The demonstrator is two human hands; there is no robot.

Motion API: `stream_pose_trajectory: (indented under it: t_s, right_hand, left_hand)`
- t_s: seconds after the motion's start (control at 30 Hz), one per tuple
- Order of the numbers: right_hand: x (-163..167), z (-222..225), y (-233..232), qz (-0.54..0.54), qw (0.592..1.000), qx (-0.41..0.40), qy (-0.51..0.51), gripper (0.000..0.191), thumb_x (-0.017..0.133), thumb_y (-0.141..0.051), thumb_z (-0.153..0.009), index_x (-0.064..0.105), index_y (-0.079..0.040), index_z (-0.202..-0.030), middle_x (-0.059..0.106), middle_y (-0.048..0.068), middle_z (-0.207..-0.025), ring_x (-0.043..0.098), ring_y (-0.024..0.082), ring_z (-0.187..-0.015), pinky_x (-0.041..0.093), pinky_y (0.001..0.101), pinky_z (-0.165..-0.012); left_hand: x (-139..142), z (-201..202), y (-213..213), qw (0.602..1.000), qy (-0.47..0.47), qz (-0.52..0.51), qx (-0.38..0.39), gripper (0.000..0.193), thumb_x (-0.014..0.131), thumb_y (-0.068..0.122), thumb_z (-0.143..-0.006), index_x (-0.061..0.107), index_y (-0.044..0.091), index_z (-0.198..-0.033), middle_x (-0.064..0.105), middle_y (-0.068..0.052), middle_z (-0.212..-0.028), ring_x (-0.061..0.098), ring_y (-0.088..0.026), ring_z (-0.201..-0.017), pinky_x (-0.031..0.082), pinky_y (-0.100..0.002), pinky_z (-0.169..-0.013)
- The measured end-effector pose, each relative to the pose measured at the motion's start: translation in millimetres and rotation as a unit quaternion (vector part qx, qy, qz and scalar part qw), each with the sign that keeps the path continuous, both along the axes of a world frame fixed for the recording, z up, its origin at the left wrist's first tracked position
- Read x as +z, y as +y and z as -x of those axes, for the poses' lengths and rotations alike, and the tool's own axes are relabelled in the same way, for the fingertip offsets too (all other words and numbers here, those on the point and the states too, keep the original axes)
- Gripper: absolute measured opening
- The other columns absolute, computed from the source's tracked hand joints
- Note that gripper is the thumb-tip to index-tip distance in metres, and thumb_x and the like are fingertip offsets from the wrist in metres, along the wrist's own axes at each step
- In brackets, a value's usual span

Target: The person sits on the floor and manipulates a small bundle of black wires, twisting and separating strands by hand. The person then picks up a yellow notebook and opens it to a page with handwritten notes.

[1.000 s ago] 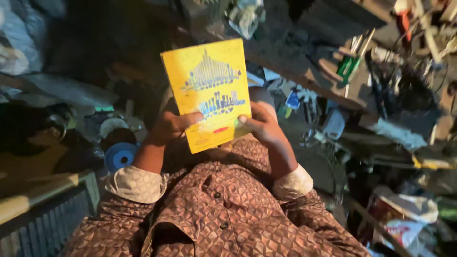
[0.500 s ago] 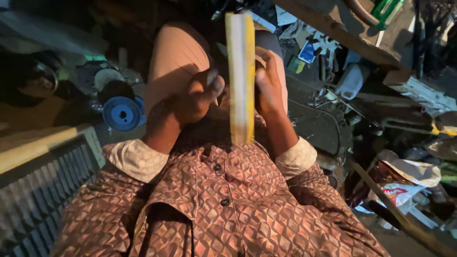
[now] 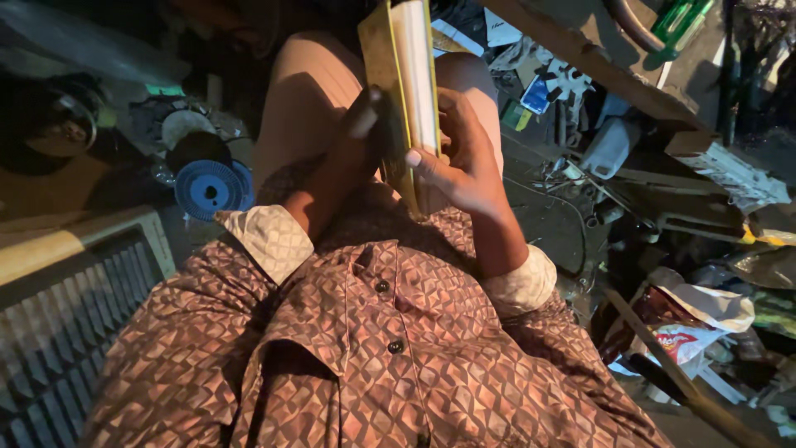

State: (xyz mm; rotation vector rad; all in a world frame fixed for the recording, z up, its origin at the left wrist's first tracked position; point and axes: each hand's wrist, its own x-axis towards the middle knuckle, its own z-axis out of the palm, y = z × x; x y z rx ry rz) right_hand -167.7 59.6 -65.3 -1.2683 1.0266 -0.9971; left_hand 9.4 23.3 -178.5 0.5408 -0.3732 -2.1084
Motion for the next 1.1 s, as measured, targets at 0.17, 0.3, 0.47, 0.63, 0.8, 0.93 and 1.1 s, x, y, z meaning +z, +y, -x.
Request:
stream_pose_trajectory:
  t_s: [0.17, 0.3, 0.47, 0.63, 0.8, 0.93, 1.1]
  right_hand:
    - [5.3, -5.2, -7.4, -0.013, 0.999, 0.006, -0.032, 0.073, 0.086, -0.018, -0.091, 0.045, -0.002, -0.149, 0.054, 0.010, -0.143, 0.056, 0.023, -0.135, 0.053, 0.0402, -0.111]
    - [7.4, -7.0, -8.9, -0.013, 1.000, 0.003, -0.001, 0.071, 0.086, -0.019, -0.091, 0.046, -0.001, -0.148, 0.057, 0.010, -0.141, 0.057, 0.023, -0.133, 0.053, 0.0402, -0.109]
    - [5.2, 0.3, -6.3, 0.007, 0.999, 0.016, 0.032, 0.057, 0.077, -0.007, -0.100, 0.047, 0.001, -0.147, 0.061, 0.014, -0.142, 0.062, 0.024, -0.134, 0.054, 0.0409, -0.116]
    - [8.3, 59.7, -17.5, 0.007, 0.994, -0.106, 0.040, 0.039, 0.062, 0.005, -0.102, 0.055, 0.006, -0.141, 0.067, 0.010, -0.124, 0.062, 0.017, -0.112, 0.050, 0.0284, -0.096]
    - [-2.6, 136.8, -1.0, -0.012, 0.986, -0.161, -0.030, 0.030, 0.059, 0.004, -0.102, 0.061, 0.009, -0.132, 0.066, 0.007, -0.113, 0.059, 0.012, -0.097, 0.045, 0.0224, -0.086]
    - [-28.6, 174.3, 19.0, -0.028, 0.984, -0.177, -0.019, 0.038, 0.056, -0.002, -0.092, 0.061, 0.008, -0.129, 0.068, 0.006, -0.115, 0.063, 0.010, -0.101, 0.049, 0.0214, -0.090]
    - [-57.4, 192.9, 23.0, -0.127, 0.968, -0.217, 0.007, 0.037, 0.062, -0.005, -0.098, 0.065, 0.008, -0.132, 0.067, 0.006, -0.108, 0.050, 0.007, -0.080, 0.036, 0.0191, -0.069]
  left_hand:
    - [5.8, -4.4, 0.8, 1.000, 0.021, -0.013, -0.008, 0.056, 0.050, 0.049, -0.101, 0.060, 0.003, -0.131, 0.070, -0.014, -0.116, 0.070, -0.025, -0.104, 0.057, -0.041, -0.095]
    - [10.0, -10.4, 9.3, 1.000, 0.013, -0.003, 0.006, 0.053, 0.052, 0.045, -0.100, 0.060, 0.002, -0.131, 0.070, -0.013, -0.117, 0.070, -0.024, -0.105, 0.056, -0.040, -0.095]
    - [14.6, -19.3, 20.7, 1.000, -0.001, 0.011, 0.017, 0.050, 0.056, 0.040, -0.098, 0.062, 0.001, -0.130, 0.071, -0.012, -0.118, 0.070, -0.023, -0.106, 0.055, -0.039, -0.096]
    - [9.2, -24.4, 24.8, 0.998, -0.029, 0.034, 0.046, 0.048, 0.059, 0.035, -0.097, 0.063, 0.000, -0.130, 0.071, -0.012, -0.119, 0.069, -0.022, -0.107, 0.055, -0.037, -0.097]
    - [0.0, -35.8, 7.8, 0.978, -0.108, 0.086, 0.155, 0.046, 0.062, 0.030, -0.095, 0.064, 0.000, -0.130, 0.072, -0.011, -0.120, 0.069, -0.021, -0.108, 0.054, -0.036, -0.098]
    - [-10.8, -53.4, -1.2, 0.971, -0.199, 0.105, 0.081, 0.044, 0.065, 0.026, -0.094, 0.065, -0.001, -0.129, 0.072, -0.011, -0.121, 0.069, -0.020, -0.109, 0.053, -0.035, -0.099]
    - [-26.7, -48.6, 1.0, 0.964, -0.182, 0.145, -0.129, 0.043, 0.068, 0.020, -0.092, 0.066, -0.002, -0.129, 0.072, -0.010, -0.122, 0.068, -0.020, -0.109, 0.052, -0.033, -0.100]
